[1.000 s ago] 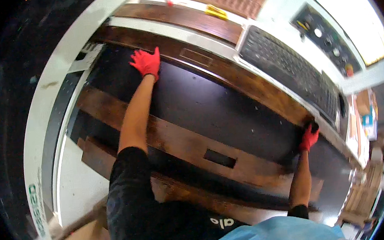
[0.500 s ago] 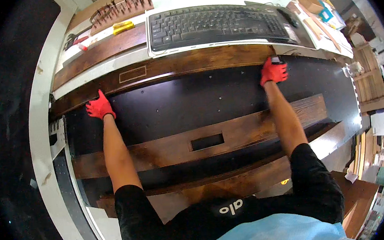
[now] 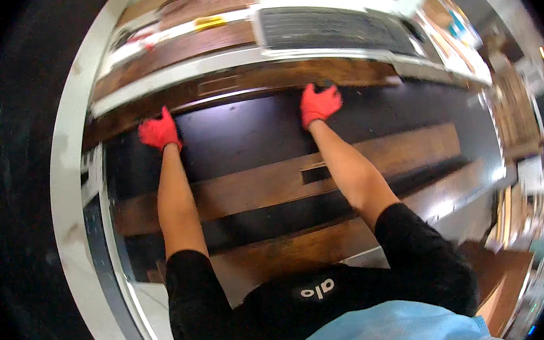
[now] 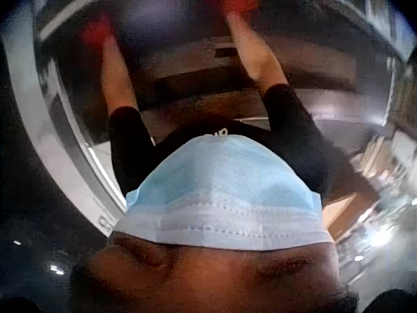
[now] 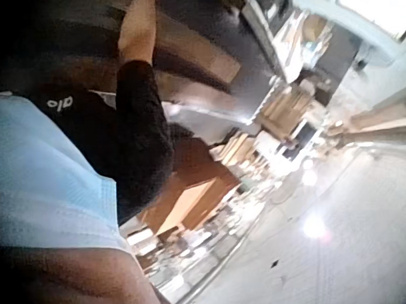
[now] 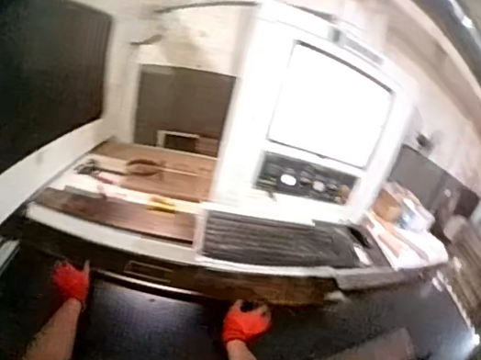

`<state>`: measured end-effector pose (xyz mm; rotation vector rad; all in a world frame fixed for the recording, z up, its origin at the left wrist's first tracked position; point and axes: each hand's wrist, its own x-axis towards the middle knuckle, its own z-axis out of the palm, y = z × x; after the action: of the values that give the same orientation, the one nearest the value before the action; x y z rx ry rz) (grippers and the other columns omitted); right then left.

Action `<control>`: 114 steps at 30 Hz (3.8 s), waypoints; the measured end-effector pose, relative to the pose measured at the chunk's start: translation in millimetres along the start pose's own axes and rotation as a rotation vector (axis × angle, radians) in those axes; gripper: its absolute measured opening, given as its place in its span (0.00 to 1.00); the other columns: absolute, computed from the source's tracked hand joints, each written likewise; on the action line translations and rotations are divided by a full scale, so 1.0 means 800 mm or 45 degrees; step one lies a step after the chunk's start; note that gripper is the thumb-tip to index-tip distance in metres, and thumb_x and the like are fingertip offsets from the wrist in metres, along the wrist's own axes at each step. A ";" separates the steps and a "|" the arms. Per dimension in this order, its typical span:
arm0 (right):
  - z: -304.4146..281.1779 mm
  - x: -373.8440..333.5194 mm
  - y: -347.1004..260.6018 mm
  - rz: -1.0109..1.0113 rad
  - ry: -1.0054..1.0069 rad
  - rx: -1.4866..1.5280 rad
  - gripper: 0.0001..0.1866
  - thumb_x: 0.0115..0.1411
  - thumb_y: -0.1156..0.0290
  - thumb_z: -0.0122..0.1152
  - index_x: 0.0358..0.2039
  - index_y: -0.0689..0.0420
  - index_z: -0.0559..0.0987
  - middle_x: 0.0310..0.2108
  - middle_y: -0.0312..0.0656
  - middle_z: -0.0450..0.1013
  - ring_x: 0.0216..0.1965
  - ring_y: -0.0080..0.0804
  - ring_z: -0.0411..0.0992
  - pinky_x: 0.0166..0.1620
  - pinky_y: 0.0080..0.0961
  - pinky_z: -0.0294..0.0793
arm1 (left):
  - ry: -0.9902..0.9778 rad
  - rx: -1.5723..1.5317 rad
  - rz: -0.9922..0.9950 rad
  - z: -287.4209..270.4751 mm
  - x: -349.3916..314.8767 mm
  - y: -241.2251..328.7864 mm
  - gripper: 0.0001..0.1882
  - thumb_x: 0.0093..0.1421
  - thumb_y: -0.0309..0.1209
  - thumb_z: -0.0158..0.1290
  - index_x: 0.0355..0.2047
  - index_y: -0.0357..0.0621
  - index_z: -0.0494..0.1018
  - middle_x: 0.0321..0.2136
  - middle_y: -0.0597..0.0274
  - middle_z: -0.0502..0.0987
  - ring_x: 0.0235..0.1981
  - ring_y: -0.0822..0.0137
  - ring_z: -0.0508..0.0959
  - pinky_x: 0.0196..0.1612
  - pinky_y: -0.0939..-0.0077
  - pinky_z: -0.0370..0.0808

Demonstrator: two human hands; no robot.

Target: The person arranges several long wooden planks on a CNC machine table, aligning them side-by-side. They use a yellow air blower to clear dust from the planks and the table surface, then lift and move the planks to a nearby stack.

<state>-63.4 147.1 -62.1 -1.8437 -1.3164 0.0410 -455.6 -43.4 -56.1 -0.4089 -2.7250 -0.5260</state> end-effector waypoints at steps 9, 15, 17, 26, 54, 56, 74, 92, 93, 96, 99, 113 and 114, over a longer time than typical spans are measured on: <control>-0.002 0.026 0.025 0.091 -0.164 -0.211 0.43 0.55 0.35 0.59 0.58 0.60 0.75 0.49 0.61 0.79 0.52 0.58 0.76 0.57 0.51 0.73 | -0.008 0.011 -0.051 0.002 0.038 -0.029 0.49 0.53 0.74 0.52 0.52 0.37 0.78 0.59 0.41 0.73 0.65 0.44 0.68 0.66 0.46 0.59; -0.002 0.027 0.000 0.198 -0.349 -0.281 0.49 0.54 0.32 0.64 0.64 0.56 0.70 0.59 0.60 0.73 0.58 0.59 0.73 0.61 0.51 0.71 | -0.137 -0.189 0.037 0.000 0.037 -0.063 0.64 0.53 0.77 0.49 0.67 0.24 0.61 0.70 0.30 0.58 0.72 0.36 0.54 0.73 0.37 0.43; -0.024 0.003 -0.011 0.252 -0.376 -0.231 0.42 0.53 0.36 0.68 0.58 0.54 0.74 0.56 0.59 0.75 0.57 0.56 0.75 0.59 0.50 0.73 | -0.272 -0.275 0.167 -0.016 0.028 -0.080 0.65 0.52 0.77 0.49 0.68 0.24 0.60 0.70 0.29 0.56 0.73 0.34 0.53 0.73 0.36 0.43; -0.003 0.034 -0.018 0.207 -0.429 -0.174 0.42 0.45 0.39 0.73 0.54 0.52 0.76 0.52 0.53 0.78 0.53 0.53 0.77 0.56 0.50 0.76 | -0.332 -0.262 0.087 0.021 0.062 -0.070 0.74 0.39 0.65 0.69 0.69 0.16 0.50 0.72 0.25 0.48 0.74 0.29 0.48 0.74 0.34 0.41; 0.043 0.064 0.058 -0.010 -0.252 -0.377 0.47 0.44 0.24 0.64 0.55 0.48 0.77 0.47 0.51 0.81 0.44 0.57 0.81 0.45 0.52 0.78 | -0.499 -0.200 0.082 -0.039 0.052 -0.074 0.75 0.40 0.72 0.65 0.70 0.21 0.50 0.72 0.27 0.49 0.75 0.35 0.48 0.76 0.41 0.41; 0.043 0.052 0.039 0.048 -0.249 -0.478 0.47 0.43 0.24 0.65 0.53 0.48 0.78 0.47 0.54 0.81 0.46 0.56 0.80 0.48 0.51 0.77 | -0.437 -0.129 0.068 -0.037 0.052 -0.078 0.75 0.40 0.74 0.64 0.71 0.23 0.50 0.73 0.30 0.50 0.75 0.37 0.49 0.75 0.42 0.41; 0.022 0.030 0.024 0.047 -0.164 -0.220 0.35 0.56 0.38 0.62 0.58 0.48 0.77 0.57 0.46 0.78 0.60 0.49 0.73 0.63 0.46 0.66 | -0.412 -0.145 0.073 -0.027 0.050 -0.064 0.76 0.38 0.74 0.65 0.71 0.23 0.50 0.73 0.32 0.50 0.75 0.38 0.48 0.76 0.44 0.39; 0.011 0.007 -0.008 0.066 0.041 -0.207 0.36 0.51 0.43 0.62 0.57 0.51 0.75 0.57 0.56 0.71 0.62 0.58 0.66 0.66 0.58 0.59 | -0.657 0.144 0.121 -0.030 -0.012 -0.030 0.57 0.61 0.71 0.46 0.76 0.41 0.47 0.77 0.47 0.44 0.77 0.41 0.43 0.72 0.29 0.39; 0.010 0.008 -0.013 0.041 0.066 -0.217 0.36 0.51 0.43 0.62 0.56 0.51 0.75 0.58 0.56 0.71 0.61 0.58 0.66 0.66 0.58 0.58 | -0.702 0.103 0.193 -0.034 -0.037 -0.027 0.54 0.63 0.69 0.44 0.76 0.45 0.46 0.77 0.45 0.43 0.77 0.39 0.43 0.72 0.28 0.38; 0.013 0.004 -0.005 0.070 0.086 -0.246 0.35 0.51 0.43 0.62 0.55 0.51 0.76 0.56 0.56 0.73 0.60 0.59 0.67 0.66 0.59 0.57 | -0.962 0.085 0.302 -0.070 -0.113 0.024 0.58 0.59 0.73 0.46 0.77 0.46 0.44 0.77 0.43 0.39 0.76 0.33 0.40 0.73 0.29 0.36; -0.003 0.015 -0.005 -0.036 -0.180 -0.064 0.33 0.51 0.44 0.64 0.52 0.51 0.79 0.49 0.53 0.77 0.57 0.58 0.71 0.64 0.56 0.61 | -1.099 0.134 0.338 -0.092 -0.186 0.077 0.63 0.55 0.77 0.45 0.78 0.49 0.41 0.77 0.39 0.35 0.76 0.34 0.36 0.73 0.31 0.36; -0.172 0.098 0.133 -0.610 -1.145 1.013 0.11 0.63 0.69 0.66 0.45 0.59 0.83 0.38 0.35 0.81 0.37 0.25 0.77 0.46 0.25 0.77 | -1.160 0.134 0.368 -0.074 -0.188 0.081 0.68 0.49 0.82 0.46 0.78 0.55 0.36 0.77 0.41 0.31 0.76 0.32 0.31 0.72 0.29 0.34; -0.214 0.089 0.138 -0.609 -1.190 1.033 0.12 0.63 0.70 0.66 0.45 0.60 0.83 0.37 0.39 0.82 0.38 0.25 0.79 0.44 0.24 0.77 | -1.166 0.140 0.361 -0.078 -0.190 0.083 0.68 0.49 0.82 0.47 0.78 0.55 0.36 0.77 0.40 0.31 0.76 0.31 0.31 0.72 0.28 0.33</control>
<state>132.9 89.4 6.9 -0.7565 -1.9239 1.1108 -279.0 -42.3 -38.1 -1.2351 -3.4093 -0.1011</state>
